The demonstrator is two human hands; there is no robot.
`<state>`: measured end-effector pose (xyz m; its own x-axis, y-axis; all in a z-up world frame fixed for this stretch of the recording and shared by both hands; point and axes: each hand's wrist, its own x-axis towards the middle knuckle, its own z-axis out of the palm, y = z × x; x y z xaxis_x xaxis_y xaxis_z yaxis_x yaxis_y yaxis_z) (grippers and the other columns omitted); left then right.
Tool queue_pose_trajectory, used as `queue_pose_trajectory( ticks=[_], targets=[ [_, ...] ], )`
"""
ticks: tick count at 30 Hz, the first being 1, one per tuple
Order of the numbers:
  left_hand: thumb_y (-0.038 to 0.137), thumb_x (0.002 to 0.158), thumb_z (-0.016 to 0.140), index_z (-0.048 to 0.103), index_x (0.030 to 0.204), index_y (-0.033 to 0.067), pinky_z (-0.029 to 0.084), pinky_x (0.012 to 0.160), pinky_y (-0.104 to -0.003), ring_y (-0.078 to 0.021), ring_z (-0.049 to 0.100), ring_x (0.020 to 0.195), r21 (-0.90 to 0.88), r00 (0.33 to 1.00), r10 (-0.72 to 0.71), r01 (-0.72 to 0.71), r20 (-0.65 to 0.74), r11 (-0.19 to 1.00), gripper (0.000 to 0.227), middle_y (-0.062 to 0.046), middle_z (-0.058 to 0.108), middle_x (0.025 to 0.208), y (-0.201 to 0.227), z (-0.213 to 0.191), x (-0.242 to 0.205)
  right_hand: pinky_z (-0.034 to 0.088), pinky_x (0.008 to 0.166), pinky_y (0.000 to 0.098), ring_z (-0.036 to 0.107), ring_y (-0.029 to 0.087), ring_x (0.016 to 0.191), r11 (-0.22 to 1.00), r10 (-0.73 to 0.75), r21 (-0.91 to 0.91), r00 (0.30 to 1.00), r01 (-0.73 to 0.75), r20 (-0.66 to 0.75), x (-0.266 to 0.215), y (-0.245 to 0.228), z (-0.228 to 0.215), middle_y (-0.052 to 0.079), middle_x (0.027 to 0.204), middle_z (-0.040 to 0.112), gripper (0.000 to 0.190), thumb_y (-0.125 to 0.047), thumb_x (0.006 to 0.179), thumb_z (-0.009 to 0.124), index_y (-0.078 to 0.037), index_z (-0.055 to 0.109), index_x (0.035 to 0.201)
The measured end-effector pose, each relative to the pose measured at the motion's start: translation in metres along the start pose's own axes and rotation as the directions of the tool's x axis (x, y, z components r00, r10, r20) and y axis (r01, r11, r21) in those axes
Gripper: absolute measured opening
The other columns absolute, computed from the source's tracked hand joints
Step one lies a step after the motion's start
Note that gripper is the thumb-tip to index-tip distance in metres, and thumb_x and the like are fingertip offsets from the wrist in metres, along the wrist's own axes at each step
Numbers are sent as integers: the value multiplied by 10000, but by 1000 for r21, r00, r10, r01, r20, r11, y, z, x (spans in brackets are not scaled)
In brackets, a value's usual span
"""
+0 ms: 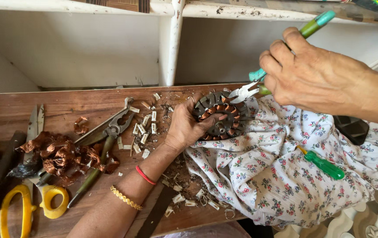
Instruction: The person uses pliers to cut and remove copper wire from a motor stator. They systematically work around the stator, cutting the wire loops and pulling them out, leaving the stator core exposed.
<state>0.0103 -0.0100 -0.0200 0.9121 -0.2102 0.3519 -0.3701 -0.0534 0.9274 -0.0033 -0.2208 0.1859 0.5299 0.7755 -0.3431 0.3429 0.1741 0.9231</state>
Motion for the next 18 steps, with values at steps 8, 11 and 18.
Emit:
queue_pose_trajectory(
  ticks=[8, 11, 18],
  targets=[
    [105, 820, 844, 683, 1046, 14, 611, 808, -282, -78, 717, 845, -81, 999, -3, 7, 52, 997, 293, -75, 802, 940, -4, -5, 1, 441, 948, 346, 601, 170, 1003, 802, -54, 594, 982, -66, 182, 15, 12, 47, -21, 934, 566, 225, -215, 667, 709, -144, 691, 880],
    [90, 828, 842, 668, 1050, 3, 619, 838, -289, -68, 712, 890, -188, 997, 21, -7, 75, 982, 294, -69, 793, 983, -5, -6, 7, 443, 964, 351, 597, 170, 1073, 825, 3, 552, 976, -125, 216, 11, 12, 42, -17, 990, 567, 271, -207, 717, 714, -150, 668, 978],
    [270, 844, 879, 673, 1009, 60, 594, 664, -337, -155, 713, 694, 381, 978, 183, -133, -100, 915, 337, -76, 755, 810, -4, 6, -12, 435, 934, 417, 602, 269, 1050, 665, 533, 676, 836, -317, -132, -37, -10, 35, 102, 1151, 632, 305, -67, 659, 697, -15, 689, 959]
  ],
)
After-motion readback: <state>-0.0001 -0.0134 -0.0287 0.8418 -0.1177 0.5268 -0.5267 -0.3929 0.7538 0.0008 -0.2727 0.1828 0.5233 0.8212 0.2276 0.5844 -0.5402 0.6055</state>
